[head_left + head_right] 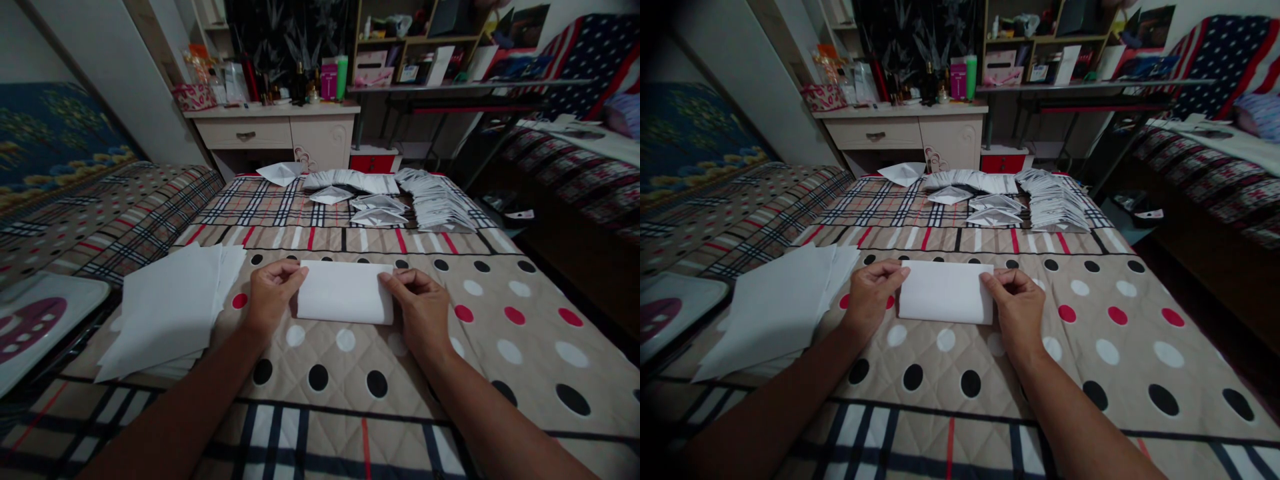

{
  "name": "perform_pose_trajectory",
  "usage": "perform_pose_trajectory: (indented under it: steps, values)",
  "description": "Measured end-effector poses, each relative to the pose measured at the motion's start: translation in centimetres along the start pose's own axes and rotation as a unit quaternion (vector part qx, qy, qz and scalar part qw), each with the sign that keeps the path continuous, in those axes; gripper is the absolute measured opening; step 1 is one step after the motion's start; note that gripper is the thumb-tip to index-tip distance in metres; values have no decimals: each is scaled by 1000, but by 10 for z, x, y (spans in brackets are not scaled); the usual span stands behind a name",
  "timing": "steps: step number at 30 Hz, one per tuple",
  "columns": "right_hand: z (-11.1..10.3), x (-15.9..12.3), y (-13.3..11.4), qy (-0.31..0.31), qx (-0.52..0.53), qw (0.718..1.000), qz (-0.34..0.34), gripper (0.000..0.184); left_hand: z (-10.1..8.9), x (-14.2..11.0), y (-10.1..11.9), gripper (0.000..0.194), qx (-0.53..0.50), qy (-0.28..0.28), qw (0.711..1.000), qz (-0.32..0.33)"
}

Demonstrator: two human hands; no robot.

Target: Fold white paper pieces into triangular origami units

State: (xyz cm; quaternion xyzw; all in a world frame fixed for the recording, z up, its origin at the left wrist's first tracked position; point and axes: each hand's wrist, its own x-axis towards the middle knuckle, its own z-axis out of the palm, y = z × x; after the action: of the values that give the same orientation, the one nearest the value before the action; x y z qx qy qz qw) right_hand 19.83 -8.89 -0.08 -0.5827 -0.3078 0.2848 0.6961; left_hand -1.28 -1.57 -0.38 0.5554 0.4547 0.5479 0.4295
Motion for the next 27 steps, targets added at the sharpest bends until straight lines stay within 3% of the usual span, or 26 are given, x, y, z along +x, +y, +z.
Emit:
perform_pose_trajectory:
  steps: [27]
  values:
    - [-1,0,0,-9,-6,1000,-2,23,0,1,-3,13,-19,-3,1000,14]
